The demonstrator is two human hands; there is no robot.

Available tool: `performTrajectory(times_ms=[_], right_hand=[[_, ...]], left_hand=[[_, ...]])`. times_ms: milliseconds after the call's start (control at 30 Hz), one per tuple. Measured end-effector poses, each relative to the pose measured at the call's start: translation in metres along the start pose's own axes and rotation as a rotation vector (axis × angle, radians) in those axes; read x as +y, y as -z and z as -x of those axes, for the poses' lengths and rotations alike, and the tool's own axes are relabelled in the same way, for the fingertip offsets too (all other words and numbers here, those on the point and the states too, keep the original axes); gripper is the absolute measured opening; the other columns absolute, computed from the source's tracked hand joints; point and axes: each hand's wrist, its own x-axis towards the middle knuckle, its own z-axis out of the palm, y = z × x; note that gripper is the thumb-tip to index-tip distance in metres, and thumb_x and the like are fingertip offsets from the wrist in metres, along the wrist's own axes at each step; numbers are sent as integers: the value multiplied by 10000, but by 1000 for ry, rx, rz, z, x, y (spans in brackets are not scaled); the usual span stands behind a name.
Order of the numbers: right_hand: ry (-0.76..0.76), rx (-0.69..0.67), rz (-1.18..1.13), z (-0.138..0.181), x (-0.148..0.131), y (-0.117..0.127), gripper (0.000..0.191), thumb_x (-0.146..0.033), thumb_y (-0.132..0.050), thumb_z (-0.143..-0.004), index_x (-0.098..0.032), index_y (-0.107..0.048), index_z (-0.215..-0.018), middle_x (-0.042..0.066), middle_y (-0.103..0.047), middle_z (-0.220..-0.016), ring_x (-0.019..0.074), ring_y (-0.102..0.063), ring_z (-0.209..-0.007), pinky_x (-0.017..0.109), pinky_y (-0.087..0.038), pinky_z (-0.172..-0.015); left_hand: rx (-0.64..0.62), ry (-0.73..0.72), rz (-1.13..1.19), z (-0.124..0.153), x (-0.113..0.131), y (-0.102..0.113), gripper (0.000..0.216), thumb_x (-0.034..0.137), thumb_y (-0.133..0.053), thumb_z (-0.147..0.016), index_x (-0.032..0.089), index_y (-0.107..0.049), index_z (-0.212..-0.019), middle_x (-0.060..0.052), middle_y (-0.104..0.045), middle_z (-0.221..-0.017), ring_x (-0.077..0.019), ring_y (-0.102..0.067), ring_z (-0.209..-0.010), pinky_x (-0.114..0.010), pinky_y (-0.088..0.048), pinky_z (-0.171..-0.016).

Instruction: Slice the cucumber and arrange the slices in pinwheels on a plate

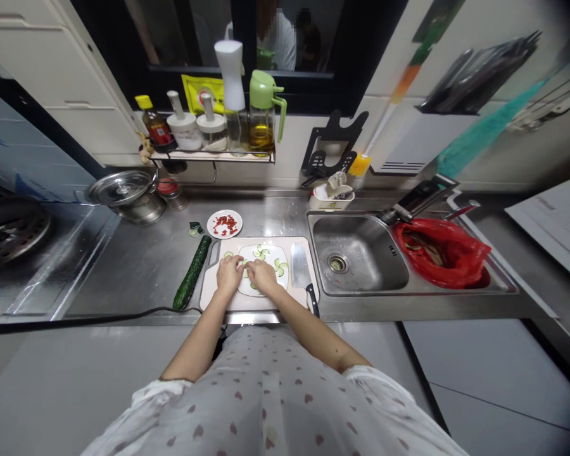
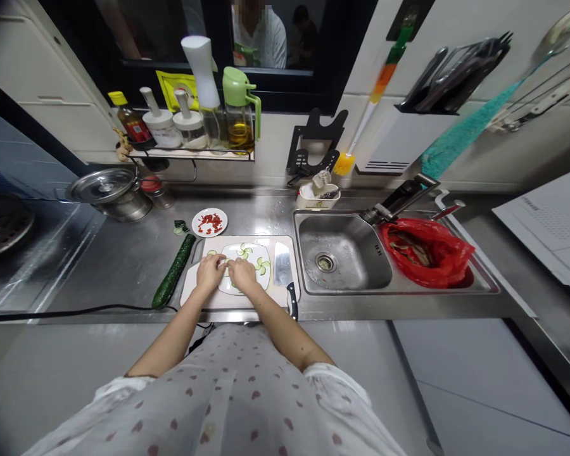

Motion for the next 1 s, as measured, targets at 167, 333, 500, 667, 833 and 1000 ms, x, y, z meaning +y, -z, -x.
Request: performTrajectory(times_ms=[167,333,500,667,833,1000], right_hand=[[33,-12,85,5,-2,-1,357,-275,-389,-977,-253,-623,-1245,104,-651,-1049,239,-585,-994,314,-413,-784],[18,-30,98,7,-5,0,352,-289,-387,-988,-248,-637,-1233,118,-654,-1047,235,-592,-984,324,-402,-816],[6,-30,82,7,-7,0,341,-285,-397,-990,-235,-642,-1221,133,-661,-1044,234,-603,-972,341,-389,-841],[-9,-23,94,8,-7,-1,357,-288,-385,-996,-242,-625,-1257,135,-666,-1046,234,-606,-973,337,-384,-839],[-7,-22,112,9,-9,-1,377,-288,-356,-1004,-239,-622,-1266,131,-673,-1023,241,-611,-958,341,-385,-817],[-16,-18,116,10,-10,0,377,-274,-349,-1003,-227,-635,-1245,132,-678,-1014,232,-611,-949,332,-379,-820]], left_hand=[[11,19,18,1,-3,0,287,259,-565,-838,231,-683,-1098,-85,-622,-951,-268,-534,-972,-366,-410,-878],[6,11,8,4,-4,-1,252,256,-568,-830,251,-714,-1036,-90,-613,-979,-279,-526,-1006,-369,-417,-866],[6,11,10,4,-4,-2,248,261,-554,-844,243,-721,-1027,-95,-615,-975,-282,-525,-1007,-372,-418,-867],[-5,-2,10,4,-3,0,252,256,-546,-850,235,-725,-1026,-96,-614,-974,-280,-528,-1003,-374,-415,-884],[-7,-4,20,3,-2,1,252,244,-559,-836,233,-729,-1023,-98,-615,-976,-282,-535,-1010,-375,-419,-891],[-2,6,89,2,-5,2,257,251,-575,-815,226,-726,-1021,-88,-630,-930,-265,-561,-983,-358,-432,-877]])
